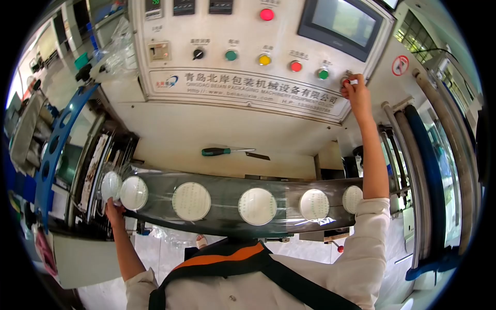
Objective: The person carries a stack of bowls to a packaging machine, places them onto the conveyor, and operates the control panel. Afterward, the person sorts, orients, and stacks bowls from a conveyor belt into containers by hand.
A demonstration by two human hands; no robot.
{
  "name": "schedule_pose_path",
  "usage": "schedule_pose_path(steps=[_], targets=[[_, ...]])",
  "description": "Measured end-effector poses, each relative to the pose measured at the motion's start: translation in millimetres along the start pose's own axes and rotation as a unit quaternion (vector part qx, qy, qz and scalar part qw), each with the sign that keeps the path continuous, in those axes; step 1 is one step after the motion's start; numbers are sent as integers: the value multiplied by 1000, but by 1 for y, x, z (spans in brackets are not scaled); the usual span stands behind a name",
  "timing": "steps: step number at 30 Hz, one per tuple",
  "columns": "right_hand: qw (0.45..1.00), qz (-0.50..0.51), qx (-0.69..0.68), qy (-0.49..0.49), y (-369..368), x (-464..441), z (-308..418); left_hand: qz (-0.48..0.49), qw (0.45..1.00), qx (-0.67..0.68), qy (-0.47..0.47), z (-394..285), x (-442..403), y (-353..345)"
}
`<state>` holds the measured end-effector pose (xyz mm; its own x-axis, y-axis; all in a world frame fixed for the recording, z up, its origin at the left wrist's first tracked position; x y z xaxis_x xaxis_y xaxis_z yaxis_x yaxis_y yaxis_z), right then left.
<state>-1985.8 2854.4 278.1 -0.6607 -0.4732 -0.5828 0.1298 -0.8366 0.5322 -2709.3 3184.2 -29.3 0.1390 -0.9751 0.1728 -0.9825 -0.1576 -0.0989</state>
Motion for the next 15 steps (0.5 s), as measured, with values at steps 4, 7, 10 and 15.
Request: schedule_pose_path(steps=[4,7,10,15], targets=[[989,2,-151,-5,-4,-10,-45,-57,994,82,32,-8,9,-11],[976,-31,-214,-12,-11,-10,-84,-46,999,-10,20,-3,5,-3],[963,-57,-262,-14,-36,-1,-110,-50,998,-40,7,-13,13,-5],[977,-31,-206,44,-66,-8,-51,-20,1000,15,3,-7,7,-2]])
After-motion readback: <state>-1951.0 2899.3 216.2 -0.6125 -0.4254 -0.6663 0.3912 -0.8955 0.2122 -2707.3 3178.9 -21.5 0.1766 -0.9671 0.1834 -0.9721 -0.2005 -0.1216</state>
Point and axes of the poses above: each hand's wrist, its own x-axis away from the middle knuckle, its own y-axis out of the back of the hand, z = x × y, the point moved 6 cm from there along -x, towards the middle knuckle, and after that the axes turned 1 degree about -x, right-handed, at the moved point
